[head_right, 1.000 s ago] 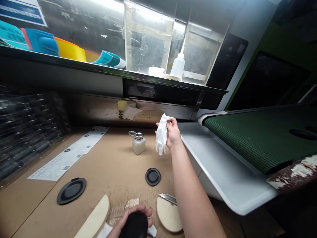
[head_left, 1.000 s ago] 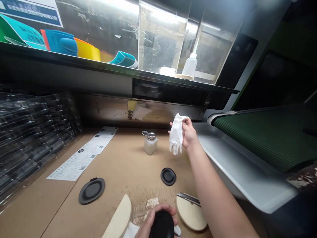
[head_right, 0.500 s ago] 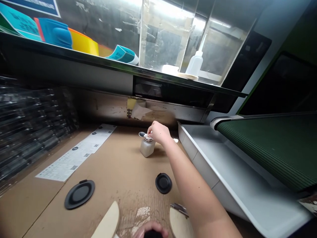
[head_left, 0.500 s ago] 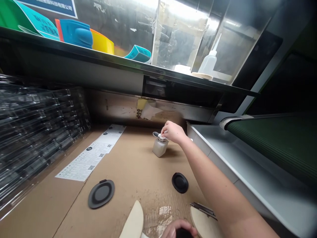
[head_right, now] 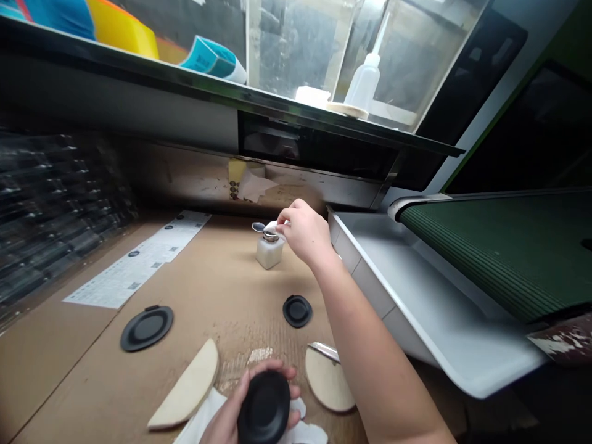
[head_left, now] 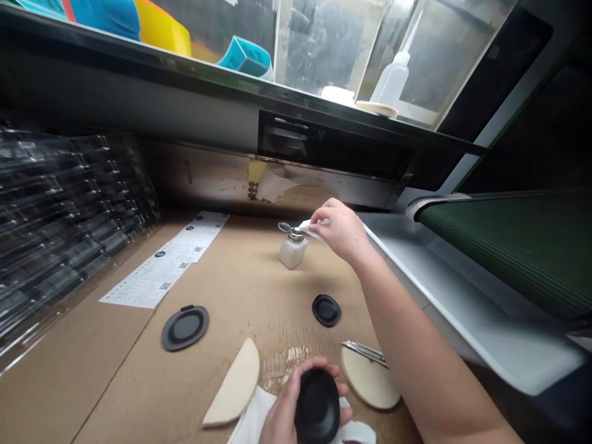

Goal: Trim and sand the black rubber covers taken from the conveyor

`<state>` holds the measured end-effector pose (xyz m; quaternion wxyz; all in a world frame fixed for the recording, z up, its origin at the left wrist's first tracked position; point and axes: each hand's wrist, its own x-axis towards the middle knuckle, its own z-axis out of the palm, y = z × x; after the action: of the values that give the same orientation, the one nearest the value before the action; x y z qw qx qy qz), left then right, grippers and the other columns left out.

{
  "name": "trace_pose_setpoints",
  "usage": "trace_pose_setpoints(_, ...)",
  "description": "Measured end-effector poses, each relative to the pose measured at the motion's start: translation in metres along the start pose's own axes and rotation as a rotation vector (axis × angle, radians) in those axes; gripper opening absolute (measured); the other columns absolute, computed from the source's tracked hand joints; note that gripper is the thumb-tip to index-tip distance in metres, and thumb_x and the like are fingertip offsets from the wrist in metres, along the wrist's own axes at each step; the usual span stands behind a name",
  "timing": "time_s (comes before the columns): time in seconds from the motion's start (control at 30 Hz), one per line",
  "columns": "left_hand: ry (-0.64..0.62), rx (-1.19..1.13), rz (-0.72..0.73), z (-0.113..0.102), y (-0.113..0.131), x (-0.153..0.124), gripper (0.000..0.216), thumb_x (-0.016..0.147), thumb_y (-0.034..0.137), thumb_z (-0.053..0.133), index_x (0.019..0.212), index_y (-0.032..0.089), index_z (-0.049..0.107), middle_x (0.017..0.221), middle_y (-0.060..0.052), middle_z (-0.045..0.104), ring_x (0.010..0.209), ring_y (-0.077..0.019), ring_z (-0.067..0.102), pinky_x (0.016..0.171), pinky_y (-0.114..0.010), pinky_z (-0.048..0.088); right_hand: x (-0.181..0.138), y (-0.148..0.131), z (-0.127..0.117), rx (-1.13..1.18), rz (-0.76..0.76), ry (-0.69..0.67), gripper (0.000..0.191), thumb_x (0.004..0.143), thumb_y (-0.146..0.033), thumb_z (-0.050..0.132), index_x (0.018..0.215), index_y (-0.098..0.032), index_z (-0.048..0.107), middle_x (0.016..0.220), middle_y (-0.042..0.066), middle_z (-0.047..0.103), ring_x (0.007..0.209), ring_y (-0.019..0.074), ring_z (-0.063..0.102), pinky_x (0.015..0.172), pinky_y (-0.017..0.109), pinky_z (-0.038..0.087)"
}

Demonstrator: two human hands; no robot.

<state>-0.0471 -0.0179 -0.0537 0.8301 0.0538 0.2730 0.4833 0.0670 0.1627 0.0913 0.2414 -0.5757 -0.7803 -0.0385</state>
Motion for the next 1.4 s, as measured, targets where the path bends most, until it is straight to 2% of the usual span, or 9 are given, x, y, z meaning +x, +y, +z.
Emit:
trace_pose_setpoints(0.1, 0.052, -0.043, 0.034, 0.012, -0.002, -0.008, 0.032, 0.079, 0.041, 0.055, 0.091, 0.013, 0.067, 0.09, -0.013, 0.069, 0.082, -0.0246, 0.064, 0.075, -0.04, 0.05, -0.062, -0.003, -0.012, 0.02, -0.064, -0.019, 0.006, 0.079, -0.028, 0.058, 0.075, -0.025, 0.061, 0.088, -0.004, 0.055, 0.074, 0.0097, 0.051, 0.06, 0.024, 0.033)
trace_pose_setpoints(0.23, 0.121, -0.026, 0.084, 0.024, -0.005, -0.016, 0.03, 0.081, 0.035, 0.054, 0.094, 0.011, 0.066, 0.088, -0.013, 0.069, 0.083, -0.0244, 0.063, 0.079, -0.042, 0.049, -0.14, -0.011, -0.004, 0.16, -0.133, -0.19, 0.008, 0.078, -0.019, 0.06, 0.071, -0.024, 0.059, 0.077, -0.005, 0.055, 0.068, 0.0086, 0.051, 0.057, 0.022, 0.034)
trace_pose_setpoints(0.4, 0.164, 0.026, 0.196, 0.034, -0.008, -0.023, 0.026, 0.079, 0.031, 0.058, 0.096, 0.013, 0.068, 0.096, -0.009, 0.069, 0.097, -0.0238, 0.059, 0.087, -0.036, 0.046, -0.186, -0.017, 0.016, 0.278, -0.115, -0.196, 0.007, 0.08, -0.018, 0.055, 0.077, -0.024, 0.058, 0.08, -0.003, 0.056, 0.073, 0.0104, 0.051, 0.063, 0.023, 0.036)
trace_pose_setpoints(0.63, 0.121, 0.179, 0.239, 0.039, -0.01, -0.027, 0.026, 0.081, 0.03, 0.057, 0.1, 0.016, 0.068, 0.105, -0.008, 0.068, 0.108, -0.0237, 0.055, 0.091, -0.032, 0.044, -0.195, -0.008, 0.013, 0.14, -0.332, 0.037, 0.021, 0.086, -0.021, 0.045, 0.069, -0.018, 0.056, 0.072, 0.0, 0.056, 0.065, 0.0112, 0.044, 0.058, 0.026, 0.03)
trace_pose_setpoints(0.8, 0.162, 0.218, 0.274, 0.054, -0.012, -0.027, 0.031, 0.081, 0.031, 0.054, 0.105, 0.016, 0.066, 0.115, -0.009, 0.064, 0.114, -0.0249, 0.05, 0.085, -0.029, 0.047, -0.198, 0.003, 0.005, -0.06, -0.393, 0.102, 0.02, 0.083, -0.015, 0.045, 0.065, -0.018, 0.053, 0.067, 0.001, 0.052, 0.061, 0.0129, 0.039, 0.057, 0.029, 0.025)
trace_pose_setpoints(0.97, 0.167, 0.182, 0.248, 0.059, -0.018, -0.025, 0.033, 0.08, 0.034, 0.055, 0.106, 0.015, 0.065, 0.107, -0.009, 0.066, 0.097, -0.0247, 0.058, 0.07, -0.029, 0.05, -0.194, 0.007, 0.001, 0.032, -0.356, 0.065, 0.022, 0.086, -0.02, 0.044, 0.067, -0.018, 0.056, 0.07, 0.001, 0.055, 0.063, 0.012, 0.044, 0.056, 0.027, 0.027)
trace_pose_setpoints(1.17, 0.179, 0.156, 0.21, 0.055, -0.02, -0.019, 0.015, 0.077, 0.026, 0.061, 0.08, 0.013, 0.067, 0.077, -0.004, 0.068, 0.068, -0.0129, 0.06, 0.056, -0.02, 0.047, -0.191, 0.005, 0.008, 0.044, -0.382, 0.09, 0.025, 0.089, -0.026, 0.043, 0.07, -0.018, 0.057, 0.071, 0.001, 0.056, 0.064, 0.0117, 0.045, 0.057, 0.027, 0.028)
trace_pose_setpoints(1.27, 0.188, 0.18, 0.213, 0.057, -0.017, -0.019, 0.023, 0.081, 0.025, 0.056, 0.099, 0.013, 0.063, 0.083, -0.006, 0.069, 0.075, -0.0173, 0.064, 0.06, -0.024, 0.05, -0.19, 0.013, 0.005, -0.085, -0.411, 0.09, 0.023, 0.086, -0.024, 0.045, 0.064, -0.019, 0.052, 0.067, 0.0, 0.052, 0.061, 0.0122, 0.04, 0.056, 0.028, 0.024)
trace_pose_setpoints(1.4, 0.188, 0.207, 0.229, 0.058, -0.008, -0.02, 0.038, 0.085, 0.024, 0.047, 0.12, 0.008, 0.05, 0.093, -0.016, 0.069, 0.087, -0.027, 0.065, 0.077, -0.043, 0.052, -0.177, 0.039, 0.001, -0.33, -0.332, 0.146, 0.024, 0.087, -0.021, 0.045, 0.063, -0.018, 0.051, 0.067, 0.001, 0.052, 0.063, 0.0125, 0.04, 0.055, 0.029, 0.021)
